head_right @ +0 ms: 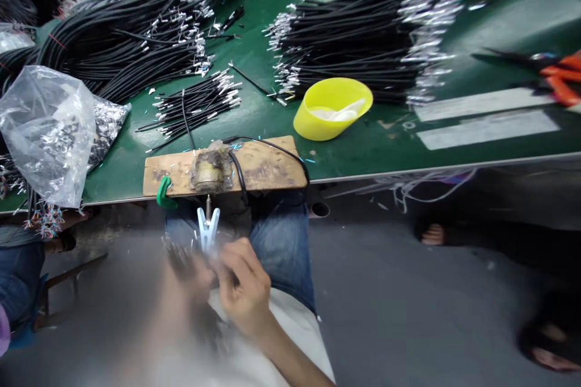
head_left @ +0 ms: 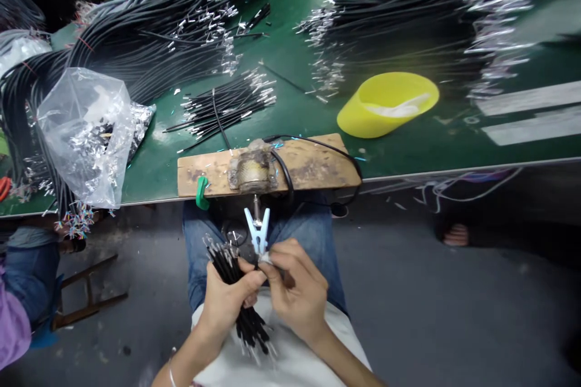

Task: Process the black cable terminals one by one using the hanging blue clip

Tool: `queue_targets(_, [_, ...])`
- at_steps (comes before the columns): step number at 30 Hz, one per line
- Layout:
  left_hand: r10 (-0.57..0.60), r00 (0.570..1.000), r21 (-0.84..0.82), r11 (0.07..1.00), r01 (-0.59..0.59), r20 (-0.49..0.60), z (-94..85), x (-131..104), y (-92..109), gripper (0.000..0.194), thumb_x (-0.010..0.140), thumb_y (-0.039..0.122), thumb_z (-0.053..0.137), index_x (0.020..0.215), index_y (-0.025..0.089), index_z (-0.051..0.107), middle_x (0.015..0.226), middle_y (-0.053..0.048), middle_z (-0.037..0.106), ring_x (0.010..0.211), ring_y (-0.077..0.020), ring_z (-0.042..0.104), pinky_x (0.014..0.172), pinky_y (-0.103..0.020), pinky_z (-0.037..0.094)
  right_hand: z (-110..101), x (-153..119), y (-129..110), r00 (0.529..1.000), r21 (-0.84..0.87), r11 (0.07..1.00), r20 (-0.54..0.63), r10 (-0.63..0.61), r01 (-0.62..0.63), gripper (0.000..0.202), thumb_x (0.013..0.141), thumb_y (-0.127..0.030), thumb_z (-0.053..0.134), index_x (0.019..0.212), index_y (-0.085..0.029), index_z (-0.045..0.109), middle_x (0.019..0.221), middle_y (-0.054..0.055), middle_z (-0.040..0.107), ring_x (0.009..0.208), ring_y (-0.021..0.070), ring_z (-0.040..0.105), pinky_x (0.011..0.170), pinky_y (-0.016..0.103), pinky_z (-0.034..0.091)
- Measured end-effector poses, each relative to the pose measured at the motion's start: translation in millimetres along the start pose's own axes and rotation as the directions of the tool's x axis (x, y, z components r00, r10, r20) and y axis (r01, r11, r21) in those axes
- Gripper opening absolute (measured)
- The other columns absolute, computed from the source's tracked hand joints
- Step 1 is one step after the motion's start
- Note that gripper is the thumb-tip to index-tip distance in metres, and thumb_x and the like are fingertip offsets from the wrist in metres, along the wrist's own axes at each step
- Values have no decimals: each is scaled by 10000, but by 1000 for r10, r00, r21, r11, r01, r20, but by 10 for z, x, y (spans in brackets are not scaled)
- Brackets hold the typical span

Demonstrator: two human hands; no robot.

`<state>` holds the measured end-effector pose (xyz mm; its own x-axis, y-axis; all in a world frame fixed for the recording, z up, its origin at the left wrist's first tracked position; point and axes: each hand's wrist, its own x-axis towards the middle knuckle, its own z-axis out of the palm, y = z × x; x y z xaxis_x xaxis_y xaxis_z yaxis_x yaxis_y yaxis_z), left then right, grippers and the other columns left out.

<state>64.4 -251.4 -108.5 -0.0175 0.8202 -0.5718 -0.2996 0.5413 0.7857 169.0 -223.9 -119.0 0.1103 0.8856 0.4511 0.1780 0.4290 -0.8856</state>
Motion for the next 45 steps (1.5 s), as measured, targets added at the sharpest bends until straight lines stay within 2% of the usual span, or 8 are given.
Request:
queue_targets(2, [1,1000,11,1000,-2,20,-6,-11,24,416,644,518,688,644,159,476,434,67,375,347,-31,311,354,-192,240,-10,-7,20,997,6,997,3,-79,79,174,786,-36,497,790,-204,542,724,22,516,657,158,480,620,289,424])
queue_targets(5, [29,998,56,998,-32,56,-37,-16,112,372,660,470,695,619,138,532,431,56,388,360,-37,322,367,-198,267,-68,48,39,951,280,924,237,197,-261,92,850,-211,506,766,-202,542,705,17,504,633,150,480,584,276,411])
queue_targets(10, [121,985,148,979,-139,126,-55,26,282,231,626,308,756,593,114,635,617,-33,585,609,-128,532,615,-256,452,-164,252,98,466,394,261,816,342,-881,361,687,-510,667,695,-160,579,618,-9,490,555,115,451,538,249,372])
queue_targets(13, [163,979,188,965,-184,121,-46,35,310,173,633,263,746,594,122,653,608,-30,588,591,-133,530,597,-261,455,-201,385,195,355,279,242,856,376,-929,373,576,-469,761,604,-136,596,564,-20,495,531,98,424,529,235,339])
queue_targets(19, [288,956,229,928,-293,54,-70,-26,304,86,617,180,746,604,135,673,644,-27,585,616,-137,545,616,-263,465,-136,609,228,561,416,377,626,542,-828,401,598,-528,729,634,-137,646,560,-24,515,515,81,388,498,217,308])
queue_targets(27, [425,904,223,887,-405,-51,-44,38,282,112,646,218,729,629,146,645,669,-30,593,640,-148,575,634,-279,498,188,585,103,624,667,111,608,491,-736,368,584,-490,765,647,-144,654,617,-6,534,530,75,432,493,194,361])
queue_targets(38, [406,912,236,893,-383,-58,5,58,255,151,657,268,712,635,145,627,658,-38,600,615,-146,572,604,-271,496,172,464,257,529,620,1,669,522,-785,499,565,-635,688,712,-159,691,613,15,570,527,102,479,504,219,415])
queue_targets(45, [342,936,292,906,-306,-81,-43,-21,243,115,638,245,708,668,139,675,726,-61,644,667,-163,587,640,-269,491,-68,187,347,631,528,379,462,623,-760,313,655,-473,719,662,-176,620,582,-22,499,545,109,443,532,235,379])
